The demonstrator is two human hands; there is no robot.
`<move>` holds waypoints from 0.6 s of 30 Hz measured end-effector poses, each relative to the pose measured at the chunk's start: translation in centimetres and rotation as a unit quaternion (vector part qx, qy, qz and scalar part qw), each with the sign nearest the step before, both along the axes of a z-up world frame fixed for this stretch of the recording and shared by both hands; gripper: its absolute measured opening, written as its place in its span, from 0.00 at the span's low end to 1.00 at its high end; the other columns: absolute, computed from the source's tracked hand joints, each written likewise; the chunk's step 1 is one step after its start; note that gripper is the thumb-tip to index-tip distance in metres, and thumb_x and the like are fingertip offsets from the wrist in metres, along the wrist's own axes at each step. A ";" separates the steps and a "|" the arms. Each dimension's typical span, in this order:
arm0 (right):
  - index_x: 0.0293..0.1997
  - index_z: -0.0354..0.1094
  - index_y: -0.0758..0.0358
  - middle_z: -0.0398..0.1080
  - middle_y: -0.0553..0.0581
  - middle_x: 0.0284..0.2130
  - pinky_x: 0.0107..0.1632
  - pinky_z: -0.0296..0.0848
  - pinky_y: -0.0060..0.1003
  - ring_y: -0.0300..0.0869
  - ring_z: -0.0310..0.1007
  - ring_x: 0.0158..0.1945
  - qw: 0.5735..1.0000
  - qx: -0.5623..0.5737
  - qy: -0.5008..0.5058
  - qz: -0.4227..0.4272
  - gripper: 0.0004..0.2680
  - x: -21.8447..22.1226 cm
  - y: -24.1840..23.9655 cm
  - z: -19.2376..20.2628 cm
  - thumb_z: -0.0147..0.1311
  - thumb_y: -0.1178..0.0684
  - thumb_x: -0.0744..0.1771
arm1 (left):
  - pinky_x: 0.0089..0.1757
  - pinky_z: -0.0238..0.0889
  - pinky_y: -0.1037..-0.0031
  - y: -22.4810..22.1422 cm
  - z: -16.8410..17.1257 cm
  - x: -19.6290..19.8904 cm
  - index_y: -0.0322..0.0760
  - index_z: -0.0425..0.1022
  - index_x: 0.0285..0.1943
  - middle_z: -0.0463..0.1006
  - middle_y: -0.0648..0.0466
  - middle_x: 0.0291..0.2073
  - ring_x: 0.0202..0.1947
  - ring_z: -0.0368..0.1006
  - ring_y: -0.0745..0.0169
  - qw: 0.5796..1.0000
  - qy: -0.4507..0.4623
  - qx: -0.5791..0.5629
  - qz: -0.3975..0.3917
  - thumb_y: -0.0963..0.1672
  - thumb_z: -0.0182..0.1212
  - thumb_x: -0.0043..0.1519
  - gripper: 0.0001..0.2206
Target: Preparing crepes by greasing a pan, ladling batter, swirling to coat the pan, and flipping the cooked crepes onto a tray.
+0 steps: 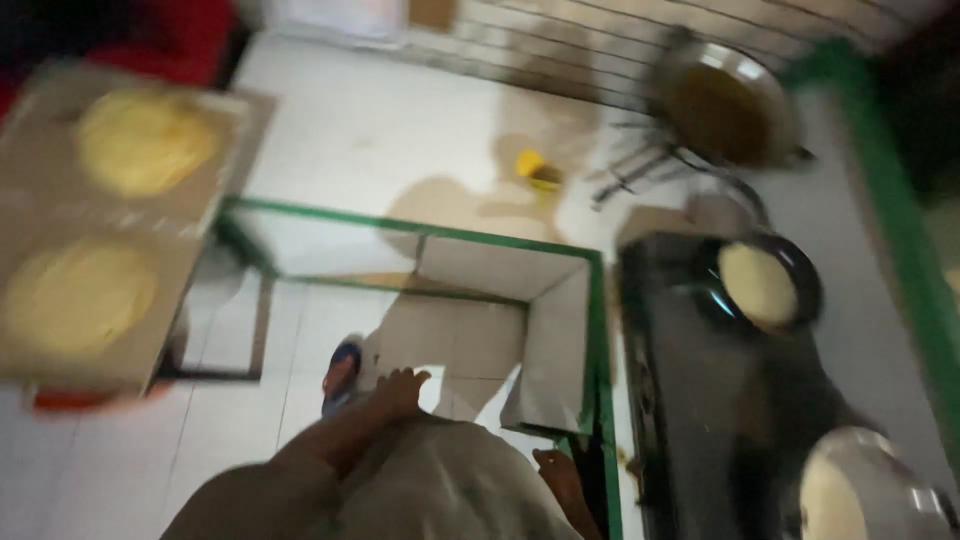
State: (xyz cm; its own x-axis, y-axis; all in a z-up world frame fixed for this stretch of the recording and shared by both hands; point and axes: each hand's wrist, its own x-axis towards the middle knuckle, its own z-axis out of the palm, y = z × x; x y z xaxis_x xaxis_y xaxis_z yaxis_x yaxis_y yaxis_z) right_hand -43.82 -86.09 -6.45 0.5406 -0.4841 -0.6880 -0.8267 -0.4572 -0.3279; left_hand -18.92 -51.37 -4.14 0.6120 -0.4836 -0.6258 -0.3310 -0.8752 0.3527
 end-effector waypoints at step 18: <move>0.52 0.70 0.60 0.74 0.58 0.52 0.56 0.76 0.42 0.52 0.76 0.56 0.978 -0.019 0.078 -0.191 0.19 -13.4 17.7 -12.8 0.50 0.35 0.66 | 0.50 0.71 0.68 -2.8 11.6 22.9 0.50 0.80 0.53 0.88 0.54 0.40 0.45 0.83 0.53 0.972 -0.062 -0.225 0.013 0.48 0.69 0.51 0.19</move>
